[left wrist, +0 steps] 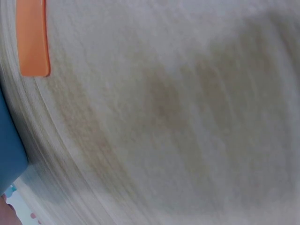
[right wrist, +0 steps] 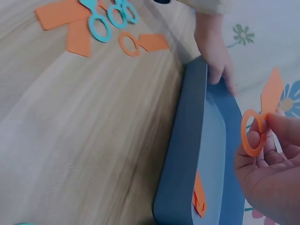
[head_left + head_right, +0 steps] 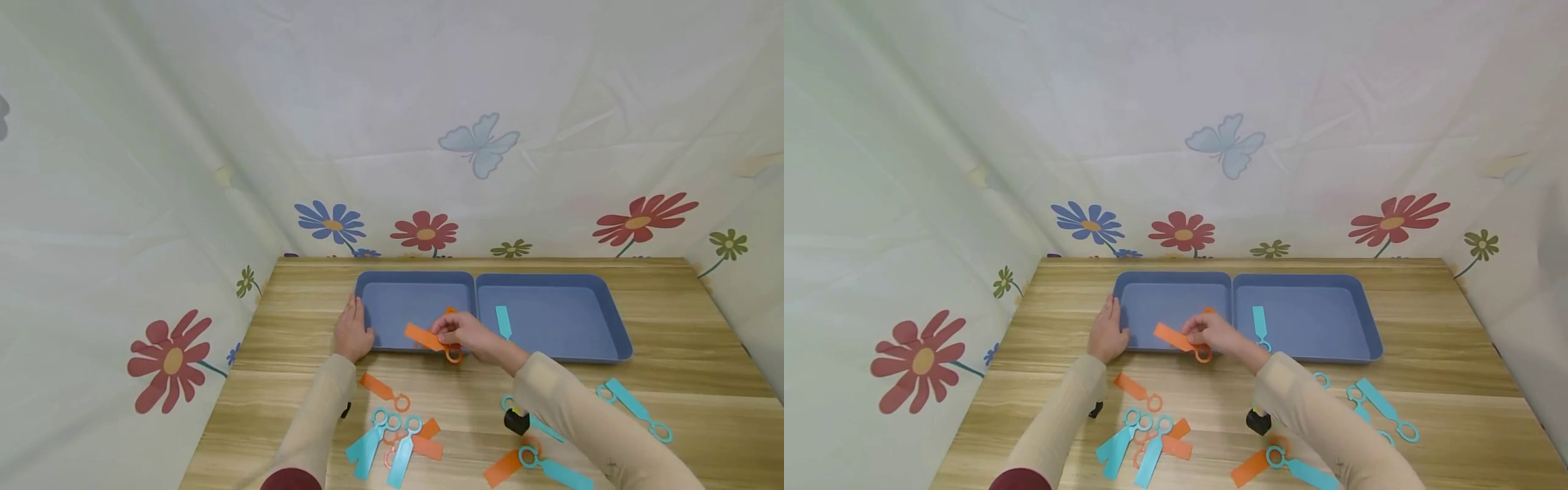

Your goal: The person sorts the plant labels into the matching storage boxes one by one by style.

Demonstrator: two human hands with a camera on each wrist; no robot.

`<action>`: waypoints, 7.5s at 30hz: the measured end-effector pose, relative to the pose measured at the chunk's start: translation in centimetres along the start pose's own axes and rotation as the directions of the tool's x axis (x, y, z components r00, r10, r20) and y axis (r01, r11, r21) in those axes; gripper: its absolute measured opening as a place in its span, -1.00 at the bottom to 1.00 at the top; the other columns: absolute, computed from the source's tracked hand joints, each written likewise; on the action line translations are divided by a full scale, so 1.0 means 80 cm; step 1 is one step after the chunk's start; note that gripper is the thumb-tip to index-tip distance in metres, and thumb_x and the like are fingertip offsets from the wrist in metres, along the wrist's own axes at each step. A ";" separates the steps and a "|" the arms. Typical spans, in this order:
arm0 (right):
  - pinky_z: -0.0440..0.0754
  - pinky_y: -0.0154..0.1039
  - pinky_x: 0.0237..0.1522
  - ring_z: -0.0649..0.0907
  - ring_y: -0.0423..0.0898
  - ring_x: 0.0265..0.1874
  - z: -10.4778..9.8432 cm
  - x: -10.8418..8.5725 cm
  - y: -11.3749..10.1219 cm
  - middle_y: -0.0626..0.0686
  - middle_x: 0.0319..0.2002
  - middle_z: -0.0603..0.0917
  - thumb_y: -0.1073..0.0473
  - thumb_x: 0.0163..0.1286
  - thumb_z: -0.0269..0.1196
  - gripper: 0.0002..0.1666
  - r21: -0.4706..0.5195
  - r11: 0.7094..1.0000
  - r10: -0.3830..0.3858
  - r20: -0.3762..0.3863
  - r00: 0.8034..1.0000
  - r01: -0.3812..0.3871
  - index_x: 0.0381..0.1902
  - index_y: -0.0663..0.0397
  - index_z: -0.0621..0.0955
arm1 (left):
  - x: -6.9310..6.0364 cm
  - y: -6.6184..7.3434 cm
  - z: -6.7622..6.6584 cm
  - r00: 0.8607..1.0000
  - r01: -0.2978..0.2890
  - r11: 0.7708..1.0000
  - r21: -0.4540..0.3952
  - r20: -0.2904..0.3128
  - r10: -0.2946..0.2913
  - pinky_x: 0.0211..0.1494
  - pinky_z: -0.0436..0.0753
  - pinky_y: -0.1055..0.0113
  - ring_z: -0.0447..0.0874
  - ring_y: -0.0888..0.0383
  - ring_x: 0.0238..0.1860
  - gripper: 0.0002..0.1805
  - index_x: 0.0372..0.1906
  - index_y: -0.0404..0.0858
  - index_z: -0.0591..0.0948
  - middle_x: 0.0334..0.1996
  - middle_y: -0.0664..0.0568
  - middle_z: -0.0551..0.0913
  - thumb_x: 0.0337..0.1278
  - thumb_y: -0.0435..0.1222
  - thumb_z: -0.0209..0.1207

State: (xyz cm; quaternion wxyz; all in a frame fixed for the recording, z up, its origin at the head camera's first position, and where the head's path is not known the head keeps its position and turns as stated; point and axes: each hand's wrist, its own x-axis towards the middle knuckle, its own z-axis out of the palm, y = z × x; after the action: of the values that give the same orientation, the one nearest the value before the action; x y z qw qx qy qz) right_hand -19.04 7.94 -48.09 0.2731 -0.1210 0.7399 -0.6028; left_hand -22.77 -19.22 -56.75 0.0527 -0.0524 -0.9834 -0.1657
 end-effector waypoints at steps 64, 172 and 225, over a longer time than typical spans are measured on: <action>0.45 -0.30 -0.60 0.51 -0.10 -0.62 0.028 0.066 0.057 0.05 -0.49 0.61 0.30 0.17 0.12 -0.90 -0.533 0.789 -0.020 -0.520 0.854 -0.306 -0.41 0.07 0.59 | -0.002 0.003 -0.003 1.000 0.011 1.000 0.005 0.008 -0.011 0.36 0.12 0.15 0.01 -0.07 0.35 -0.23 0.31 -0.43 0.06 0.37 -0.20 -0.04 -0.08 -0.27 -0.01; 0.41 0.03 0.04 0.38 0.04 0.15 0.088 -0.057 0.119 0.07 0.08 0.48 -0.05 0.03 0.26 -0.74 -0.822 0.316 -0.493 0.284 0.822 0.474 -0.31 -0.12 0.62 | -0.005 0.009 -0.012 1.000 0.017 1.000 0.021 0.024 -0.018 0.36 0.10 0.16 0.02 -0.08 0.34 -0.23 0.31 -0.46 0.05 0.35 -0.24 -0.01 -0.08 -0.28 -0.02; 0.44 -0.45 -0.37 0.43 -0.20 -0.45 0.074 -0.045 0.071 -0.07 -0.45 0.53 0.35 0.06 0.20 -0.91 -0.791 0.220 -0.852 0.129 0.508 0.570 -0.49 0.07 0.60 | -0.004 0.005 -0.008 1.000 0.008 1.000 0.020 0.008 -0.008 0.35 0.12 0.15 0.05 -0.10 0.33 -0.23 0.30 -0.47 0.07 0.35 -0.25 0.00 -0.09 -0.28 0.01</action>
State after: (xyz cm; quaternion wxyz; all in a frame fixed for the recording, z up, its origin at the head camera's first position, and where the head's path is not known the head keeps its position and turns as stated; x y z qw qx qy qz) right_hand -12.01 6.26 -53.36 -0.2486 -0.4486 0.8043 -0.3001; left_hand -22.36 -19.05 -56.07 0.0486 -0.0487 -0.9854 -0.1557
